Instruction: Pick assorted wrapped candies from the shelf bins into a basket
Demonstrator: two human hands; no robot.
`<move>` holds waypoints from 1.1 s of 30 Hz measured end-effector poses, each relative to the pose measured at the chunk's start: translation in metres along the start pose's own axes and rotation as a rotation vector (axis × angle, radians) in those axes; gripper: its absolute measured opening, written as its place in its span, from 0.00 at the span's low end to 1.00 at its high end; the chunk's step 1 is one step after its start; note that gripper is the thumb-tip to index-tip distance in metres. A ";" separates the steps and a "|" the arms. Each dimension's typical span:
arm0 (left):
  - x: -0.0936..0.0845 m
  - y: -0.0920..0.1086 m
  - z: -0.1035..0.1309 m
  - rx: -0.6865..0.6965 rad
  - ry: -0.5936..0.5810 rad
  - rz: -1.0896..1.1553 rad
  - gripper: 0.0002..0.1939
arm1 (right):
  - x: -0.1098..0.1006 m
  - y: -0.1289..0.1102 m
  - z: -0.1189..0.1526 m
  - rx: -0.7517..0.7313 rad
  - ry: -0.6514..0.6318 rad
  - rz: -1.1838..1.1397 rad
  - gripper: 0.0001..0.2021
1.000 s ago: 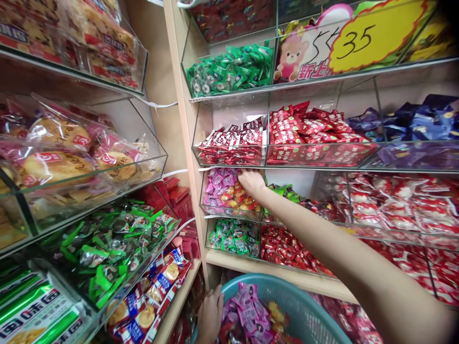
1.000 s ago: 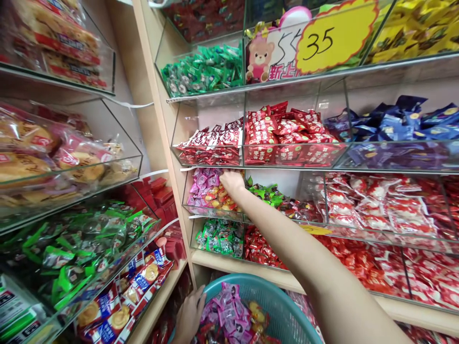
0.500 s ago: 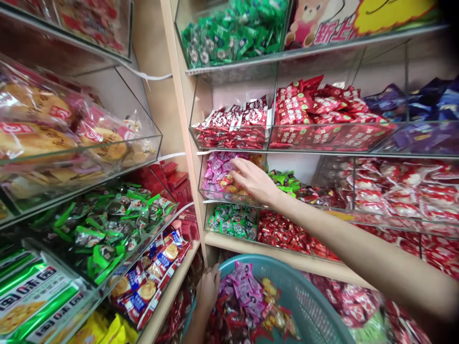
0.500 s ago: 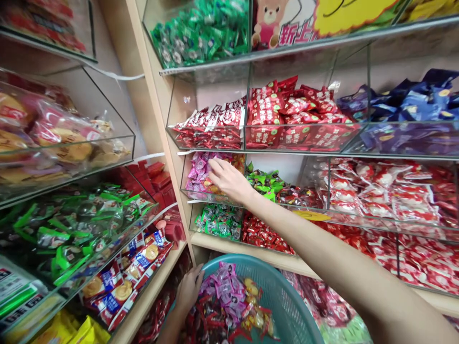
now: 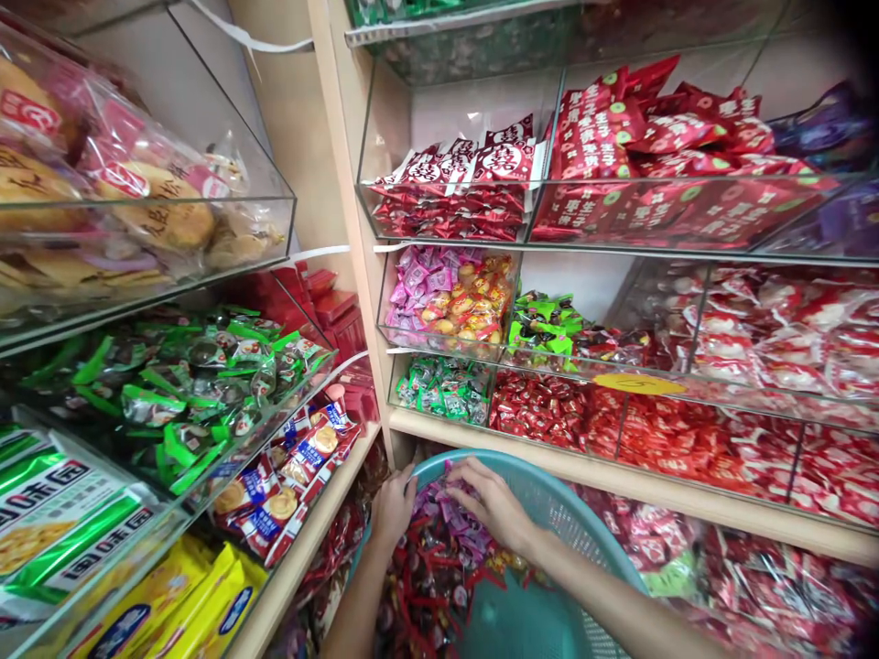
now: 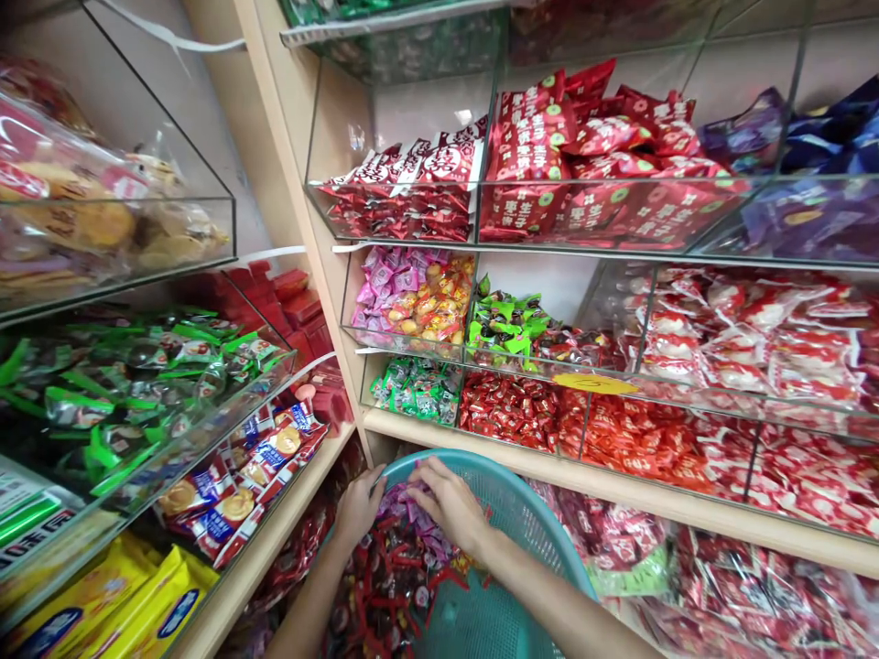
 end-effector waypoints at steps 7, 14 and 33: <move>-0.001 0.003 0.003 0.004 0.018 -0.016 0.22 | 0.015 0.017 0.017 0.130 -0.223 0.115 0.08; -0.003 0.006 0.003 -0.016 0.010 -0.036 0.22 | 0.006 0.037 0.017 0.172 -0.346 0.096 0.09; 0.002 0.002 0.002 -0.002 0.027 -0.031 0.22 | 0.006 0.055 0.021 0.279 -0.484 0.167 0.04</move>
Point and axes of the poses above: each hand's wrist, its own z-axis away from the middle knuckle, its own x-axis out of the palm, y = z × x, the point moved 1 cm from there along -z, towards the middle knuckle, and after that the axes turned 4 degrees about z, right-handed, at the moved point
